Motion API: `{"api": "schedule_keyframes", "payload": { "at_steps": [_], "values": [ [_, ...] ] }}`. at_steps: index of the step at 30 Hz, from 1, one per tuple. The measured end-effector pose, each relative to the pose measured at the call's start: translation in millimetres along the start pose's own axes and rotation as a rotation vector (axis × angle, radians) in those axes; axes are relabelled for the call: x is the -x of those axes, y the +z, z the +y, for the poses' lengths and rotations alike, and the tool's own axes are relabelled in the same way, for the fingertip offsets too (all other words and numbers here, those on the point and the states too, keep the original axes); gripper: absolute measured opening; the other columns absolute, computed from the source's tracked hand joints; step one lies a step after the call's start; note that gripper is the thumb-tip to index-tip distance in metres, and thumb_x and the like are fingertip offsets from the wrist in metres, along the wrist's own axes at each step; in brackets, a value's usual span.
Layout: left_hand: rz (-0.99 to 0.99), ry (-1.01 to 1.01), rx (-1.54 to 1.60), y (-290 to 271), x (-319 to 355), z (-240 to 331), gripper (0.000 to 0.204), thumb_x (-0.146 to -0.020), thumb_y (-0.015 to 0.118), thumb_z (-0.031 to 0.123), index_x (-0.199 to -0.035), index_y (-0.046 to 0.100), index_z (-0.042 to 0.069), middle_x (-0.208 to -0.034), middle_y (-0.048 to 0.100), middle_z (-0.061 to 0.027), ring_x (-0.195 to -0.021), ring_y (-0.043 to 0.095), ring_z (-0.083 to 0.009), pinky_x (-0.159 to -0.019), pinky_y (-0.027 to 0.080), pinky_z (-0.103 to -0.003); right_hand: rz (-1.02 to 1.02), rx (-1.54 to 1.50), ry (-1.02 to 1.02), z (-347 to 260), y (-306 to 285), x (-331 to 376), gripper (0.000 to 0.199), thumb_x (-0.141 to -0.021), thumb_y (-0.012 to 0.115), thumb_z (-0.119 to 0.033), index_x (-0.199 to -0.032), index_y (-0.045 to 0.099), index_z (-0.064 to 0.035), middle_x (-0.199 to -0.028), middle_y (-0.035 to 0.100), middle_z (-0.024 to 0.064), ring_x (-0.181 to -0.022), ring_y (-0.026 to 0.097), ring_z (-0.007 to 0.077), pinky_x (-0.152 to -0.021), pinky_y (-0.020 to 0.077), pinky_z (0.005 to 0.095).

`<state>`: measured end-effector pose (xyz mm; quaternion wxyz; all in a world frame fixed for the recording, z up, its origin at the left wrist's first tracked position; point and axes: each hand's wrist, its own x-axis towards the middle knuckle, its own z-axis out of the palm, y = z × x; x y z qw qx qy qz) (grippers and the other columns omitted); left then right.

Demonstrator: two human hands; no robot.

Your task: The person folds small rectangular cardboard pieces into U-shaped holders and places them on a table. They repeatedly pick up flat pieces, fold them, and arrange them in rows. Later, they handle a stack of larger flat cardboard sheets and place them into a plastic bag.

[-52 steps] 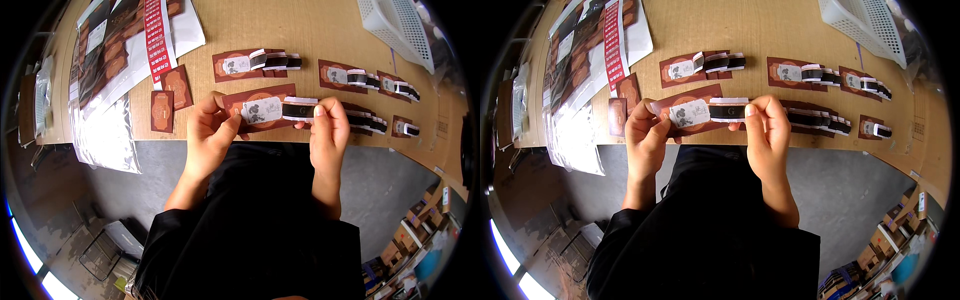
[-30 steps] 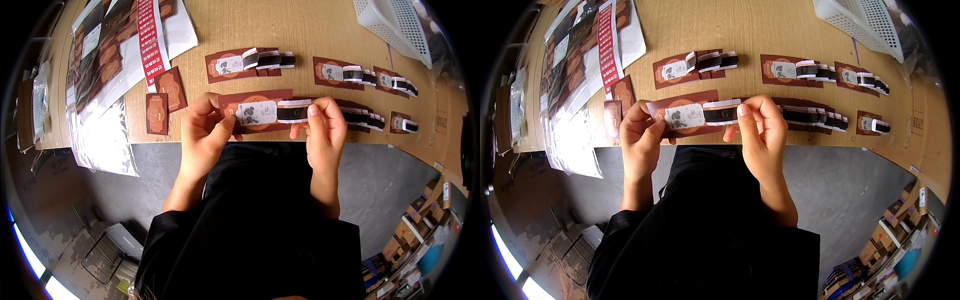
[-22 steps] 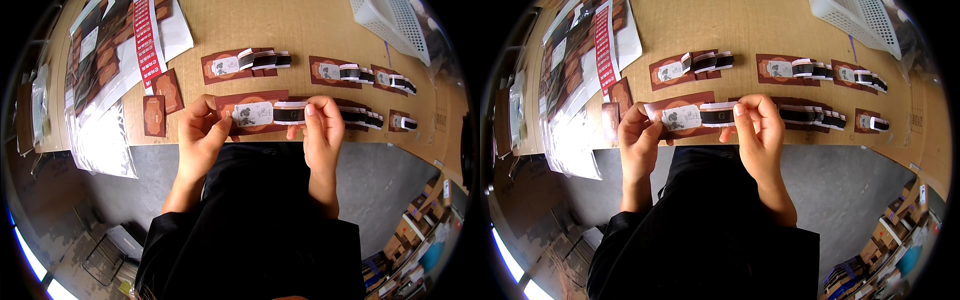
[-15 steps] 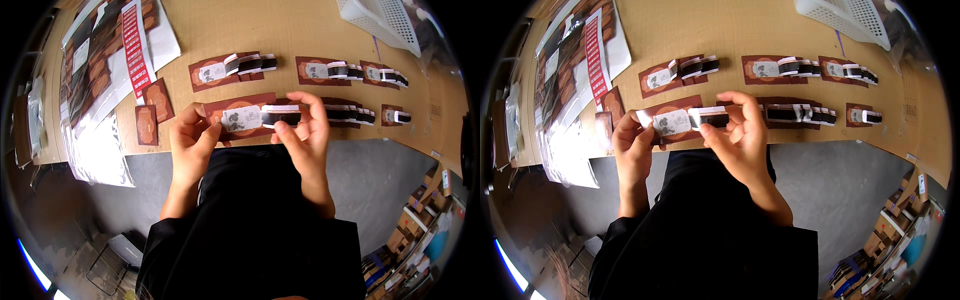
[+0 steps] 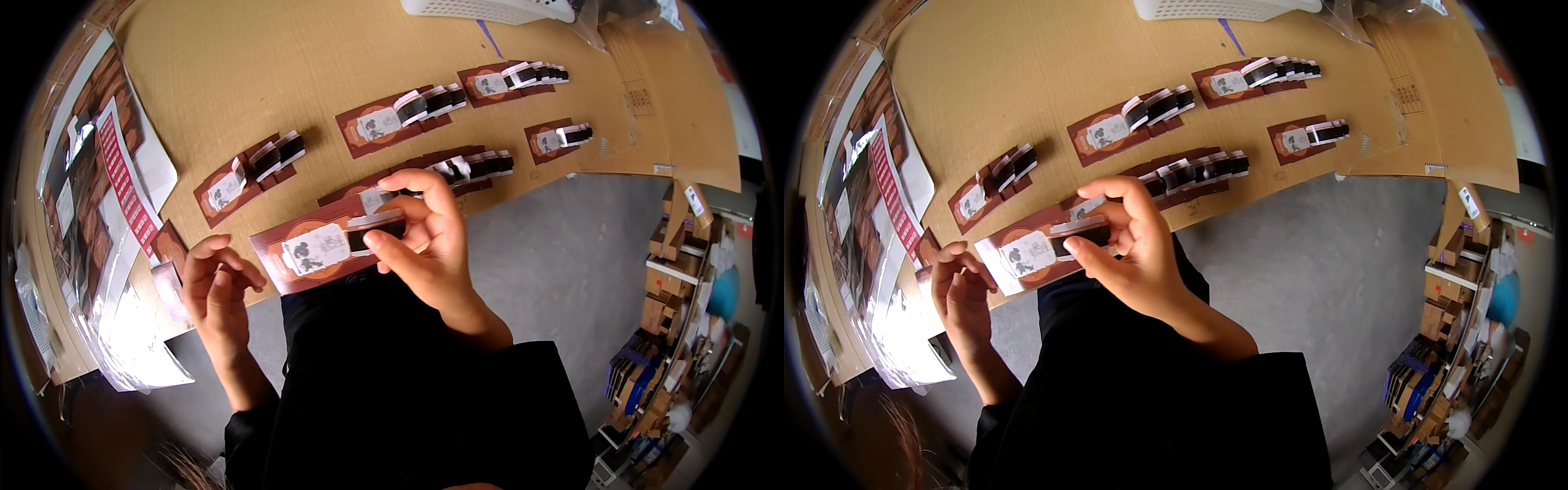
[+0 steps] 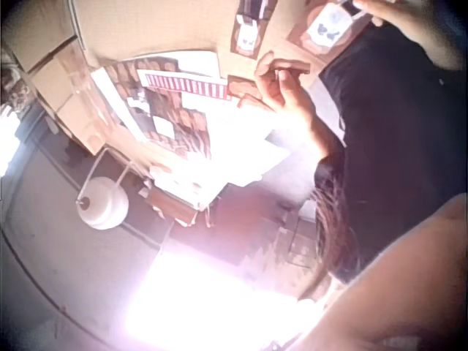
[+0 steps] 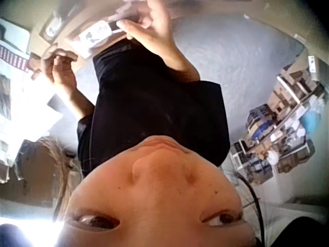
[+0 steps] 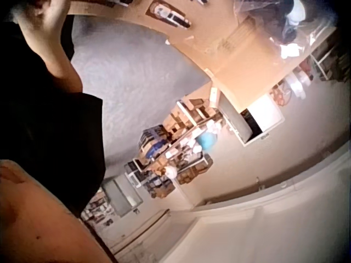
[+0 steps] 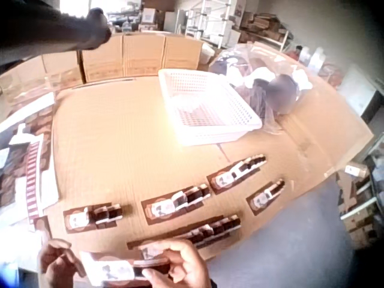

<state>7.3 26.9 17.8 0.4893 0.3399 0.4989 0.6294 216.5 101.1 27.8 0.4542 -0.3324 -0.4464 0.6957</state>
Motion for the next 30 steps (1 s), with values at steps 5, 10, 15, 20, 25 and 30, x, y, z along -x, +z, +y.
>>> {"api": "schedule_keyframes", "payload": {
  "at_steps": [5,10,15,20,25,30],
  "values": [
    [0.217,0.025,-0.137,-45.7,7.7,-6.6,0.025,-0.082,0.045,0.009,-0.105,0.047,-0.001,-0.078,0.048,-0.0038,-0.063,0.051,-0.013,-0.058,0.041,-0.022,0.214,0.037,-0.041,-29.7,-49.8,1.9,0.041,-0.075,0.058,0.003,-0.11,0.039,-0.0031,-0.084,0.057,0.0095,-0.064,0.052,0.0055,-0.045,0.0413,0.0155],
    [0.478,0.036,-0.281,-82.0,23.4,-9.0,0.021,-0.083,0.044,0.007,-0.102,0.048,0.0,-0.074,0.048,-0.0027,-0.061,0.045,-0.0091,-0.056,0.036,-0.019,0.468,0.153,-0.156,-45.2,-119.2,-5.4,0.036,-0.077,0.055,0.002,-0.109,0.041,-0.004,-0.088,0.058,0.0096,-0.062,0.05,0.0052,-0.046,0.0378,0.0164],
    [0.519,0.08,-0.263,-91.8,28.2,-18.2,0.018,-0.083,0.044,0.006,-0.1,0.047,0.0,-0.074,0.048,-0.0024,-0.06,0.043,-0.0073,-0.054,0.034,-0.018,0.501,0.435,-0.193,-52.2,-161.5,-46.3,0.036,-0.077,0.057,-0.001,-0.108,0.04,-0.0034,-0.085,0.059,0.0082,-0.055,0.046,0.0054,-0.046,0.0371,0.0178],
    [0.476,0.084,-0.403,-88.2,25.0,-18.9,0.017,-0.083,0.044,0.006,-0.099,0.047,0.0,-0.075,0.049,-0.0018,-0.06,0.042,-0.0059,-0.052,0.033,-0.017,0.395,0.624,-0.083,-61.7,-169.8,-75.9,0.037,-0.077,0.057,-0.001,-0.109,0.038,-0.0038,-0.084,0.059,0.0082,-0.054,0.046,0.0062,-0.048,0.038,0.0179],
    [0.497,0.075,-0.416,-86.1,24.6,-18.2,0.016,-0.083,0.044,0.006,-0.098,0.047,0.0,-0.075,0.049,-0.0016,-0.059,0.042,-0.0052,-0.052,0.033,-0.017,0.277,0.748,0.009,-65.0,-172.4,-89.7,0.039,-0.075,0.056,0.002,-0.109,0.038,-0.0036,-0.085,0.059,0.0096,-0.06,0.05,0.0075,-0.053,0.0403,0.0198],
    [0.5,0.067,-0.437,-85.9,23.9,-18.5,0.016,-0.083,0.044,0.006,-0.097,0.048,0.0,-0.075,0.049,-0.0014,-0.059,0.042,-0.0048,-0.051,0.032,-0.017,0.284,0.788,-0.034,-57.6,-179.6,-92.3,0.042,-0.073,0.058,0.003,-0.11,0.038,-0.0039,-0.085,0.057,0.0103,-0.066,0.053,0.0097,-0.057,0.0422,0.0213]
  ]
}}
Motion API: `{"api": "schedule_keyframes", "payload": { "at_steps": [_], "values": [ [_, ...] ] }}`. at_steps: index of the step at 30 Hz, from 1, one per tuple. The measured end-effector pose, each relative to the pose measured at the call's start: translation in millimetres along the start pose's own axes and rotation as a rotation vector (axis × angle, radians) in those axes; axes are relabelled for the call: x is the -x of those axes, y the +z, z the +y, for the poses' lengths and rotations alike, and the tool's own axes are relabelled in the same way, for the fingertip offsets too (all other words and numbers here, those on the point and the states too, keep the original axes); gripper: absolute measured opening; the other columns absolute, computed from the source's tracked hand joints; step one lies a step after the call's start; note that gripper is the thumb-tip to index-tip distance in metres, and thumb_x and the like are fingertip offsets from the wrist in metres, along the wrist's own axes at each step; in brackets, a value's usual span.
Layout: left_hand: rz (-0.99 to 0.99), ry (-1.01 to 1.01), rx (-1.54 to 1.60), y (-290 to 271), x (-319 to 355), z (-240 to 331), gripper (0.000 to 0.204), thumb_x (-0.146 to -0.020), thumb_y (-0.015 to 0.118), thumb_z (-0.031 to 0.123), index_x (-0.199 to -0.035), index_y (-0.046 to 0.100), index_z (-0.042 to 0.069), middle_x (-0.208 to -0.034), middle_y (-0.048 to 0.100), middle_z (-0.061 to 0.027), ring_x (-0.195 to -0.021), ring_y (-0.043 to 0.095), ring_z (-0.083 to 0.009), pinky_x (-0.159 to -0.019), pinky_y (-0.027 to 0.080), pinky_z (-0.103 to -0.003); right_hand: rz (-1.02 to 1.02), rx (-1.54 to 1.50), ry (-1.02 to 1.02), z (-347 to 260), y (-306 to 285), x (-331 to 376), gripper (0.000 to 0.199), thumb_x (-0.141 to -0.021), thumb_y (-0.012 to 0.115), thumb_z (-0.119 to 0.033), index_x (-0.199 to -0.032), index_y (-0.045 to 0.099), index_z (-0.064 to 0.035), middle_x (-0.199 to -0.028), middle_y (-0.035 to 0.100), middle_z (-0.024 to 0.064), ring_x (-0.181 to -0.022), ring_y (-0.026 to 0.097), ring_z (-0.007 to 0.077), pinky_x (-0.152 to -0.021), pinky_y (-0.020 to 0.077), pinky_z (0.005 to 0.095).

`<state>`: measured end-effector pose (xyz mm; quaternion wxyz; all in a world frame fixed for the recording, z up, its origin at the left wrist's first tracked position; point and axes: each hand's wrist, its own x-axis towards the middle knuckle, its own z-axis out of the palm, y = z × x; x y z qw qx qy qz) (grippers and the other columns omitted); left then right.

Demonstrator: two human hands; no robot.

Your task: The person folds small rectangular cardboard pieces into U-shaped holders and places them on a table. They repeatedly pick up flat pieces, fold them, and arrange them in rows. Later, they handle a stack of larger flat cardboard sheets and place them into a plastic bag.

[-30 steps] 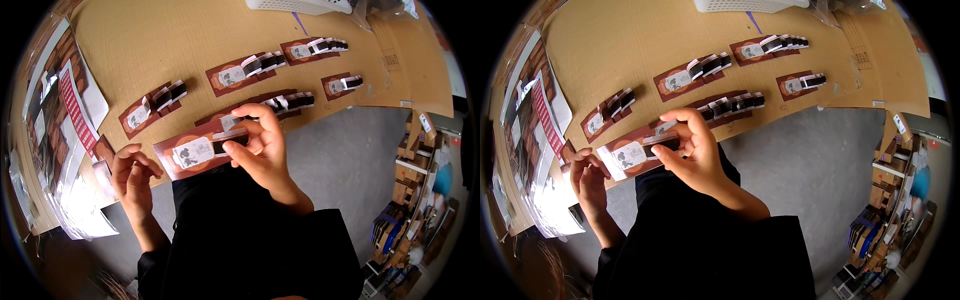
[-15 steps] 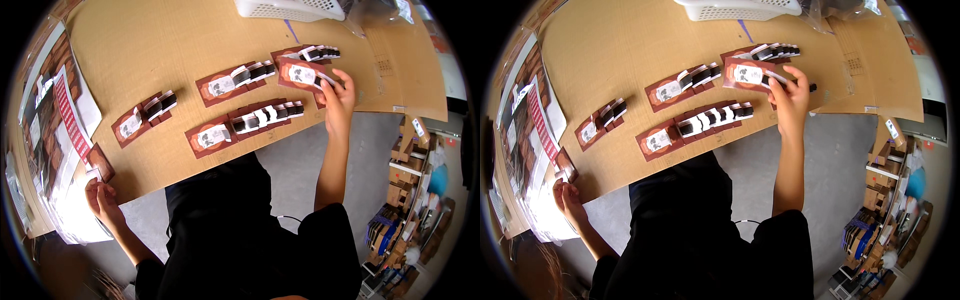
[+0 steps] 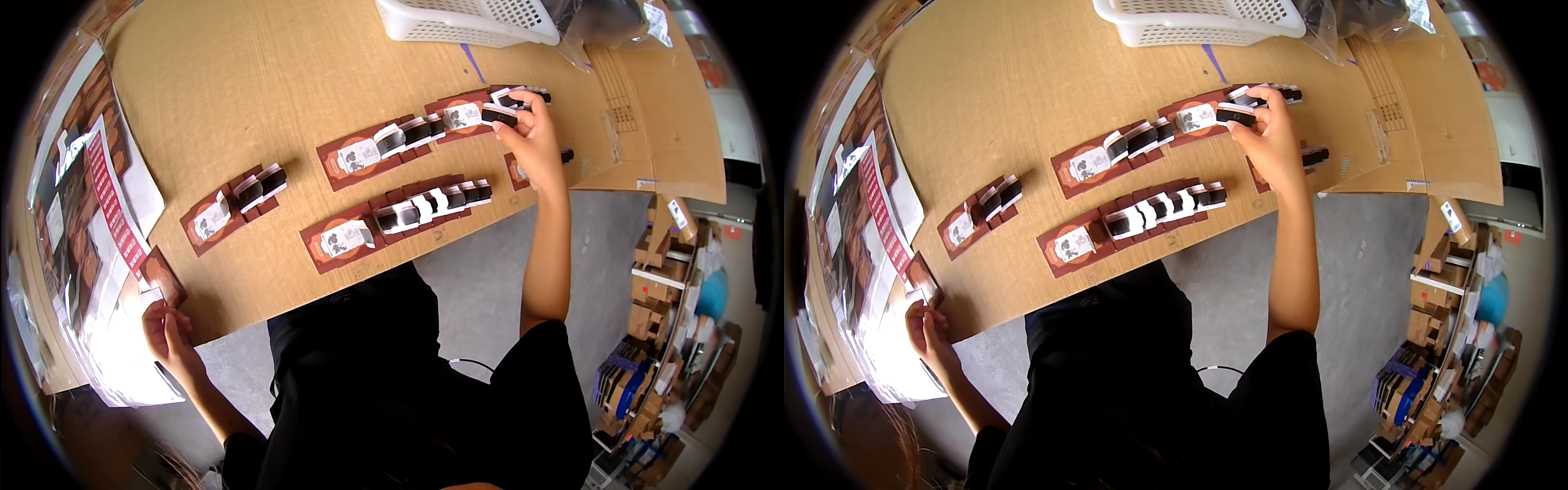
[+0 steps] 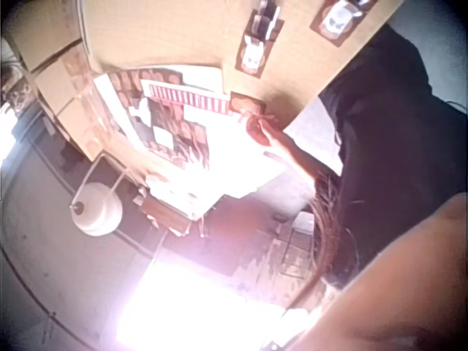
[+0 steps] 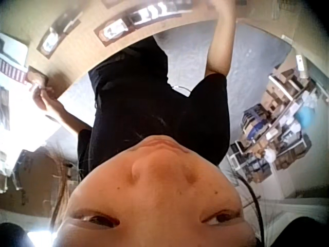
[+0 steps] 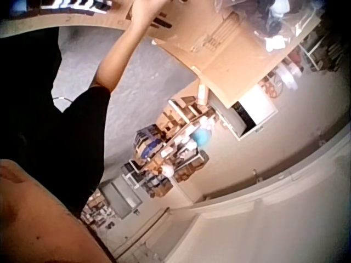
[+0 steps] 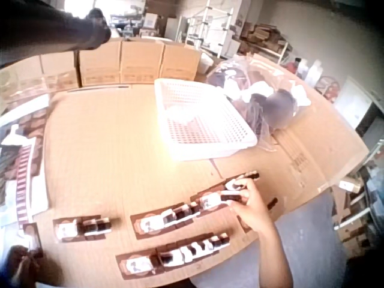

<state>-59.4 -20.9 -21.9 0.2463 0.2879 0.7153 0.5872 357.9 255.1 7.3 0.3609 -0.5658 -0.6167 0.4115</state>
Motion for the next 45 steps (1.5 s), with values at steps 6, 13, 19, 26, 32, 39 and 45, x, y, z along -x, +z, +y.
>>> {"api": "schedule_keyframes", "payload": {
  "at_steps": [6,13,19,26,32,39,45],
  "values": [
    [0.002,0.009,-0.021,1.7,0.0,1.3,0.015,-0.083,0.044,0.005,-0.096,0.048,0.0,-0.074,0.049,-0.0015,-0.058,0.042,-0.0048,-0.051,0.032,-0.016,0.071,0.053,0.017,2.3,-2.5,-0.7,0.042,-0.072,0.06,0.003,-0.108,0.039,-0.0032,-0.082,0.056,0.0093,-0.07,0.055,0.0107,-0.06,0.0434,0.0225],
    [0.018,0.007,-0.038,1.9,0.3,-0.5,0.014,-0.083,0.044,0.004,-0.095,0.049,0.0,-0.074,0.049,-0.0012,-0.058,0.042,-0.0043,-0.051,0.032,-0.016,0.113,0.017,-0.077,2.5,-2.8,1.1,0.036,-0.073,0.059,0.003,-0.104,0.042,-0.0012,-0.083,0.057,0.0107,-0.072,0.057,0.0123,-0.061,0.0442,0.0232],
    [0.006,0.025,-0.085,4.1,0.8,1.6,0.013,-0.083,0.045,0.005,-0.094,0.05,0.001,-0.073,0.049,-0.0004,-0.057,0.042,-0.0038,-0.05,0.032,-0.015,0.152,0.069,-0.018,-2.2,2.1,-12.2,0.03,-0.075,0.058,0.0,-0.102,0.044,0.0011,-0.08,0.06,0.0122,-0.067,0.059,0.0138,-0.059,0.0439,0.0226],
    [0.005,0.027,-0.089,2.2,1.3,-1.4,0.012,-0.083,0.045,0.005,-0.093,0.05,0.001,-0.071,0.049,-0.0005,-0.058,0.042,-0.0039,-0.051,0.033,-0.015,0.208,0.043,-0.003,-0.4,1.1,-22.5,0.03,-0.073,0.06,-0.001,-0.099,0.045,0.0025,-0.074,0.061,0.0117,-0.062,0.059,0.013,-0.056,0.0432,0.0224],
    [-0.007,0.03,-0.104,0.6,0.2,-3.7,0.012,-0.083,0.045,0.005,-0.093,0.05,0.0,-0.07,0.049,-0.0012,-0.058,0.043,-0.0045,-0.052,0.034,-0.016,0.294,0.136,-0.027,7.7,-4.8,-22.3,0.03,-0.071,0.064,-0.005,-0.095,0.048,0.0015,-0.065,0.057,0.0062,-0.054,0.052,0.0089,-0.05,0.0398,0.0219],
    [0.055,0.014,0.045,0.0,2.5,-0.4,0.013,-0.083,0.045,0.004,-0.095,0.049,-0.001,-0.067,0.049,-0.0026,-0.059,0.044,-0.0064,-0.053,0.034,-0.017,0.486,0.168,-0.258,4.1,-12.6,-11.2,0.023,-0.073,0.066,-0.01,-0.091,0.053,-0.0032,-0.067,0.053,0.0,-0.055,0.044,0.0054,-0.049,0.0361,0.0201],
    [0.242,0.271,-0.295,-20.9,-10.0,-6.6,0.022,-0.075,0.058,0.003,-0.096,0.051,0.001,-0.092,0.05,-0.0052,-0.081,0.049,-0.0141,-0.071,0.042,-0.025,0.486,0.11,-0.336,-2.6,-5.2,48.0,0.022,-0.081,0.058,-0.011,-0.098,0.053,0.0,-0.093,0.056,0.0064,-0.078,0.051,0.0101,-0.066,0.0416,0.0197]
  ]
}}
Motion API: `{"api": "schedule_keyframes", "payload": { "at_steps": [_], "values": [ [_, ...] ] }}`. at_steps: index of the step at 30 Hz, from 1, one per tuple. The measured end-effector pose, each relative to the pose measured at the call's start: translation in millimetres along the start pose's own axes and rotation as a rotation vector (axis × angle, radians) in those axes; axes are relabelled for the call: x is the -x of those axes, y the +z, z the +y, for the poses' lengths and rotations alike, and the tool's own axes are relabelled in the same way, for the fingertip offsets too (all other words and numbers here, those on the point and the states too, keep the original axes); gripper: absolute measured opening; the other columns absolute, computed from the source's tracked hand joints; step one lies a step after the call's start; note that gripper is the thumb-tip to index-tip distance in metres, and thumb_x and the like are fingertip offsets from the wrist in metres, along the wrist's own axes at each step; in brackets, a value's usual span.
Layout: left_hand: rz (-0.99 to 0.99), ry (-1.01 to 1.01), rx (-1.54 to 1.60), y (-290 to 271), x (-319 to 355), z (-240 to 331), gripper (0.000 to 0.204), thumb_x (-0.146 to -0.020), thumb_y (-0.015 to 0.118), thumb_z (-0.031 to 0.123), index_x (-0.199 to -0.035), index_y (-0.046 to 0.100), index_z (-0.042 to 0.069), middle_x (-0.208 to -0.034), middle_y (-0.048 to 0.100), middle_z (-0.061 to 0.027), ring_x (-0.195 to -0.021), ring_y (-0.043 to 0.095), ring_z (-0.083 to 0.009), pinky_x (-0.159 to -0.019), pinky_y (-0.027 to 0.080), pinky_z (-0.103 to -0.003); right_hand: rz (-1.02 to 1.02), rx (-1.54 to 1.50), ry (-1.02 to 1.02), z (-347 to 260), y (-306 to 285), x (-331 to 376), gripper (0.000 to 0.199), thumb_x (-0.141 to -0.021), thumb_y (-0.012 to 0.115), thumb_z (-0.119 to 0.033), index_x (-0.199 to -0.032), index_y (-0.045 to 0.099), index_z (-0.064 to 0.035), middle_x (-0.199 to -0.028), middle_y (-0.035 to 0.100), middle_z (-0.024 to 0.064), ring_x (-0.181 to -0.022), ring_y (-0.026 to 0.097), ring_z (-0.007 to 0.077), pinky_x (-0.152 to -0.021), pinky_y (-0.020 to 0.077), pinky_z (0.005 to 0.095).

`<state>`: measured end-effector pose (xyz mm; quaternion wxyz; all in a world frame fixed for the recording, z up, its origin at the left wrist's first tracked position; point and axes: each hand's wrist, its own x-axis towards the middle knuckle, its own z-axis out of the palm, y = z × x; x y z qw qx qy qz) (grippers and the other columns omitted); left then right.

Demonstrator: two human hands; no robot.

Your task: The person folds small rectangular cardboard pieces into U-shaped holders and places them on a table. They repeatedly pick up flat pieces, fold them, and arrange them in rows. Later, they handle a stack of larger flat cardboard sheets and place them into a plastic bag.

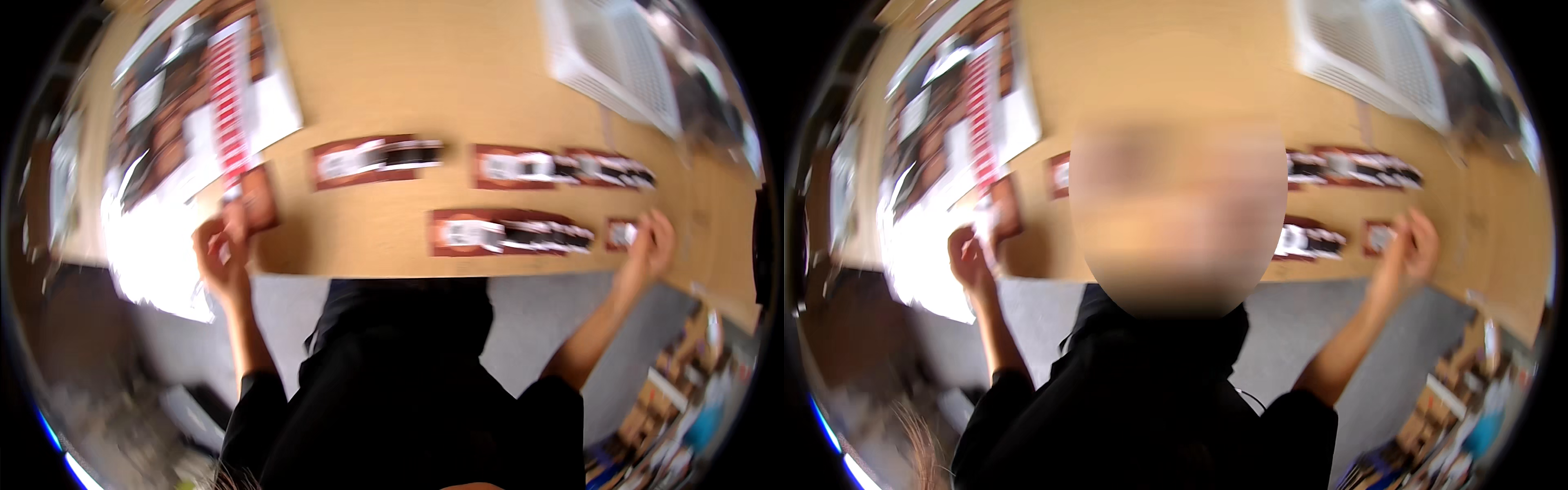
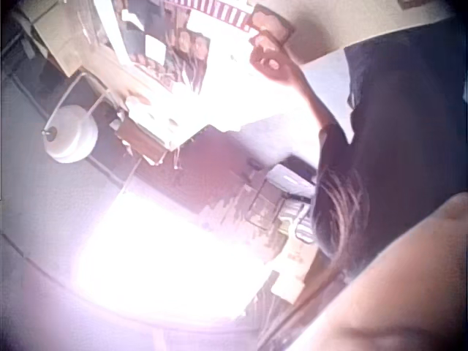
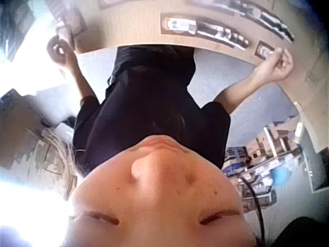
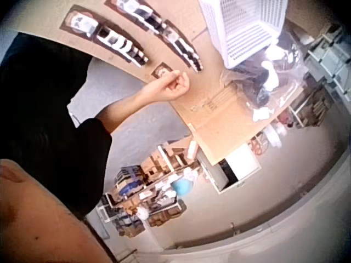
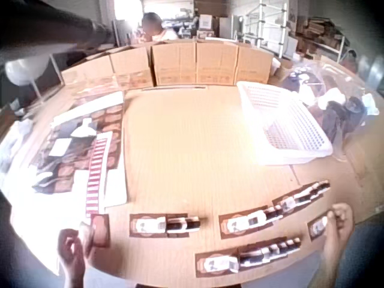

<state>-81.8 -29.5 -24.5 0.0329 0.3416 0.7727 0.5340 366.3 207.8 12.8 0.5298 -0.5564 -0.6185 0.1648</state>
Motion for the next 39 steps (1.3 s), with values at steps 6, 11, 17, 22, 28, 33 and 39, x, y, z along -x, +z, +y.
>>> {"api": "schedule_keyframes", "payload": {
  "at_steps": [6,11,17,22,28,33,39],
  "values": [
    [0.025,0.143,-0.748,-4.0,-24.0,16.2,0.048,-0.064,0.071,0.03,-0.1,0.053,0.003,-0.102,0.052,-0.0122,-0.097,0.046,-0.0296,-0.084,0.037,-0.039,-0.039,-0.209,0.056,-42.9,22.7,64.9,0.016,-0.083,0.051,-0.003,-0.098,0.05,0.0027,-0.076,0.049,0.0029,-0.052,0.03,0.0028,-0.044,0.0208,0.0171],
    [-0.188,-0.077,-0.977,-2.1,-22.0,26.2,0.078,-0.054,0.074,0.044,-0.11,0.044,-0.002,-0.103,0.049,-0.0151,-0.1,0.045,-0.0293,-0.082,0.039,-0.038,-0.096,-0.238,0.016,-68.4,42.6,86.5,0.014,-0.083,0.047,-0.001,-0.096,0.049,0.0033,-0.069,0.044,0.0008,-0.051,0.028,0.003,-0.044,0.0192,0.0174],
    [-0.26,-0.2,-0.681,-12.8,-30.7,14.1,0.061,-0.057,0.076,0.025,-0.102,0.045,-0.003,-0.094,0.053,-0.0196,-0.087,0.054,-0.0311,-0.074,0.044,-0.035,-0.212,-0.311,0.071,-87.1,56.6,102.0,0.015,-0.083,0.047,-0.002,-0.097,0.048,0.0026,-0.066,0.04,-0.0004,-0.052,0.029,0.0041,-0.046,0.0204,0.0175],
    [-0.278,-0.309,-0.096,-21.2,-31.9,24.4,0.031,-0.069,0.065,0.011,-0.093,0.05,-0.003,-0.081,0.059,-0.0126,-0.073,0.058,-0.0209,-0.065,0.046,-0.026,-0.34,-0.474,0.094,-96.4,66.1,120.8,0.015,-0.08,0.049,-0.002,-0.094,0.049,0.0027,-0.076,0.046,0.003,-0.057,0.036,0.0047,-0.047,0.0273,0.0151],
    [-0.321,-0.485,0.913,5.8,-2.3,84.4,0.022,-0.079,0.053,0.003,-0.1,0.046,0.001,-0.092,0.056,-0.0044,-0.082,0.053,-0.0087,-0.072,0.043,-0.022,-0.811,-0.731,0.215,-143.7,111.0,146.7,0.022,-0.078,0.054,-0.003,-0.098,0.048,0.0028,-0.081,0.048,0.0041,-0.062,0.042,0.0061,-0.056,0.0371,0.0157],
    [-0.506,-0.337,1.009,38.2,22.7,102.0,0.018,-0.08,0.055,0.003,-0.094,0.044,0.003,-0.088,0.055,-0.0024,-0.08,0.051,-0.0052,-0.071,0.042,-0.02,-0.993,-0.92,0.322,-175.4,126.3,152.9,0.021,-0.079,0.058,-0.006,-0.092,0.048,0.0064,-0.073,0.054,0.0049,-0.059,0.049,0.0054,-0.056,0.0422,0.0168],
    [-0.704,-0.512,1.05,41.5,27.8,102.8,0.021,-0.078,0.053,-0.005,-0.098,0.046,0.001,-0.09,0.055,-0.0055,-0.082,0.053,-0.0087,-0.074,0.044,-0.023,-0.836,-0.896,0.533,-159.3,121.7,143.0,0.013,-0.082,0.055,-0.008,-0.082,0.049,0.0035,-0.068,0.053,0.0041,-0.052,0.049,0.006,-0.046,0.0419,0.0176]
  ]
}}
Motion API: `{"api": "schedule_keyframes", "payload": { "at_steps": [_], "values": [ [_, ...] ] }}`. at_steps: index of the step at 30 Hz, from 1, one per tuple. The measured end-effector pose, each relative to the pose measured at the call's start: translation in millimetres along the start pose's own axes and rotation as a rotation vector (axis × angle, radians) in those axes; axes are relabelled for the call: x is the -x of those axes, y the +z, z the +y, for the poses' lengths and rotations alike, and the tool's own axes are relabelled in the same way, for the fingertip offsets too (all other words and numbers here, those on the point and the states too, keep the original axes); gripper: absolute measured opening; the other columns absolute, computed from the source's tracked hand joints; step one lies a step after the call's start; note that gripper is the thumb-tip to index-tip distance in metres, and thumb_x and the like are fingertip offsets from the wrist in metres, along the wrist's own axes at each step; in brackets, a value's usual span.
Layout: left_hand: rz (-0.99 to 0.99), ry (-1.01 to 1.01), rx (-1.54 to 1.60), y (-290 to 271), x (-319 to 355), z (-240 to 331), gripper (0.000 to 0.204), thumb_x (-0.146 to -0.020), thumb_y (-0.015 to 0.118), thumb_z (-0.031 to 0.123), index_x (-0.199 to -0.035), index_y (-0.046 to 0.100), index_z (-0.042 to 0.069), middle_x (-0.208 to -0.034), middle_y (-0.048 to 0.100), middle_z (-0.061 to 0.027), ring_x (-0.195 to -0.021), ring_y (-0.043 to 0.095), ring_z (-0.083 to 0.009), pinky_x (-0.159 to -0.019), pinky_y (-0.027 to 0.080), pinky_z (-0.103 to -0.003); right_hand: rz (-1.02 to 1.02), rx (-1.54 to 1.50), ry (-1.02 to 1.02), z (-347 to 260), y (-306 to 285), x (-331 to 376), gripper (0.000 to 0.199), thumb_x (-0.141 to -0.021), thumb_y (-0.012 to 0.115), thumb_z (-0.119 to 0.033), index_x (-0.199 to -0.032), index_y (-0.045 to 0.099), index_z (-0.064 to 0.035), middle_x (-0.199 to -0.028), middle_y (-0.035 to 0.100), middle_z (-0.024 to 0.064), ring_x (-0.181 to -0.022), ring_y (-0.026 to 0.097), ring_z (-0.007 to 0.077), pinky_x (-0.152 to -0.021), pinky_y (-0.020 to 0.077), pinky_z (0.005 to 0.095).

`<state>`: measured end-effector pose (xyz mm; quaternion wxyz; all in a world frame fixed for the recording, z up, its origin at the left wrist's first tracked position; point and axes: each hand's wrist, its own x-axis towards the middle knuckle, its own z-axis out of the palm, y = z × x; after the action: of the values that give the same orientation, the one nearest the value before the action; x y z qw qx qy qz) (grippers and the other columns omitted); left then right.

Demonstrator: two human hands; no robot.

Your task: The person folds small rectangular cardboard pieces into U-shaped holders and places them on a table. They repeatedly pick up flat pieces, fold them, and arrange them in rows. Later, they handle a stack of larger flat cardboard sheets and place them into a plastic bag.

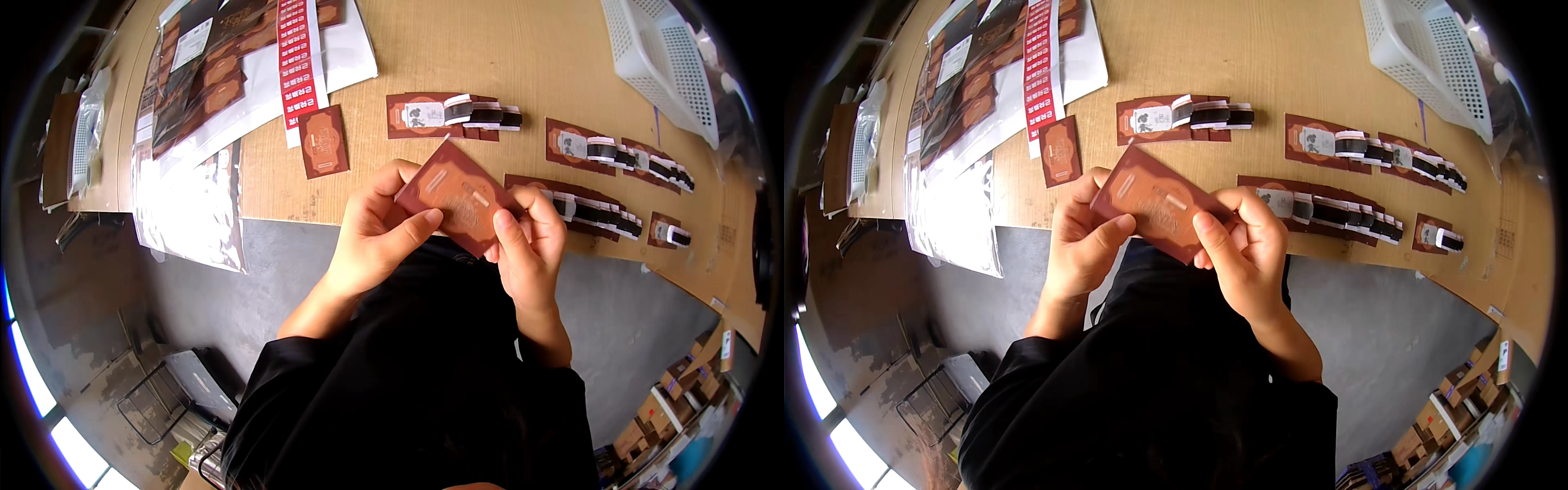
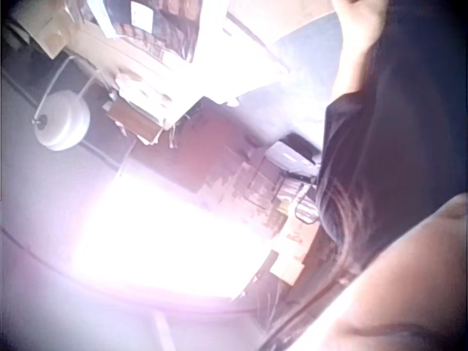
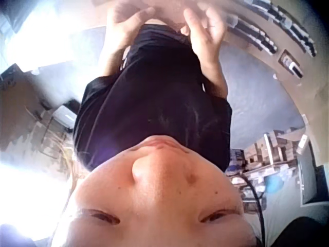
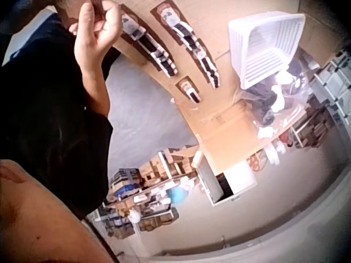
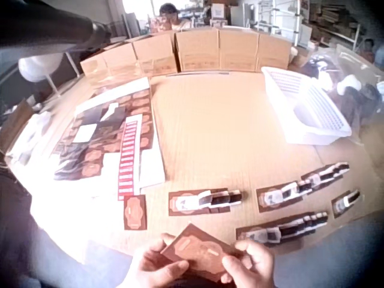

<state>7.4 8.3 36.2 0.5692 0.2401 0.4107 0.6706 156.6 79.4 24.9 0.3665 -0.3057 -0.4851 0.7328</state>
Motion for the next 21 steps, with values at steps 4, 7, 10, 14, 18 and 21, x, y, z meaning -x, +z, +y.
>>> {"api": "schedule_keyframes", "payload": {
  "at_steps": [4,7,10,14,18,21],
  "values": [
    [-0.125,-0.009,-0.021,-0.4,1.3,-12.2,0.029,-0.076,0.055,-0.007,-0.103,0.045,-0.002,-0.097,0.054,-0.008,-0.087,0.053,-0.0125,-0.078,0.044,-0.028,0.039,-0.178,0.0,2.0,5.3,-2.1,0.011,-0.082,0.054,-0.006,-0.08,0.049,0.0037,-0.07,0.055,0.0066,-0.053,0.053,0.0097,-0.047,0.0442,0.0199],
    [-0.047,-0.04,-0.078,12.4,3.6,-11.3,0.035,-0.076,0.057,-0.005,-0.108,0.044,-0.004,-0.1,0.054,-0.0089,-0.088,0.053,-0.0131,-0.077,0.044,-0.027,-0.002,-0.109,-0.007,5.6,2.8,0.6,0.01,-0.082,0.053,-0.004,-0.079,0.048,0.0037,-0.071,0.056,0.0085,-0.054,0.055,0.0119,-0.049,0.0453,0.0216],
    [-0.071,-0.089,-0.13,3.2,2.3,-12.9,0.031,-0.077,0.057,-0.003,-0.106,0.047,-0.005,-0.098,0.055,-0.0085,-0.088,0.052,-0.0119,-0.076,0.044,-0.026,-0.015,-0.12,-0.015,8.6,-0.6,1.3,0.01,-0.082,0.053,-0.004,-0.077,0.048,0.0035,-0.072,0.056,0.0088,-0.055,0.054,0.0113,-0.05,0.0457,0.0217],
    [-0.058,-0.051,-0.177,6.0,0.4,-13.6,0.021,-0.078,0.055,-0.003,-0.099,0.051,-0.005,-0.09,0.057,-0.0064,-0.085,0.052,-0.0104,-0.074,0.044,-0.024,0.027,-0.099,-0.051,8.7,-0.9,0.9,0.009,-0.082,0.053,-0.004,-0.083,0.05,0.0049,-0.075,0.055,0.0077,-0.059,0.053,0.0096,-0.051,0.0462,0.0219],
    [-0.084,-0.052,-0.14,-5.1,-2.1,-5.0,0.015,-0.08,0.052,-0.003,-0.095,0.052,-0.005,-0.082,0.057,-0.0044,-0.078,0.053,-0.0096,-0.069,0.045,-0.023,0.0,0.301,-0.224,2.3,-17.0,-2.4,0.016,-0.082,0.052,-0.004,-0.095,0.055,0.0053,-0.069,0.047,0.0001,-0.057,0.04,0.0037,-0.049,0.0328,0.0167],
    [-0.088,-0.043,-0.048,-8.9,-3.0,-3.1,0.01,-0.081,0.051,-0.003,-0.09,0.053,-0.005,-0.077,0.057,-0.0048,-0.071,0.054,-0.0099,-0.064,0.045,-0.023,-0.015,0.54,-0.336,-7.9,-24.9,-11.8,0.014,-0.082,0.049,-0.003,-0.09,0.059,0.0017,-0.066,0.044,-0.0008,-0.057,0.036,0.0048,-0.05,0.0285,0.0173]
  ]
}}
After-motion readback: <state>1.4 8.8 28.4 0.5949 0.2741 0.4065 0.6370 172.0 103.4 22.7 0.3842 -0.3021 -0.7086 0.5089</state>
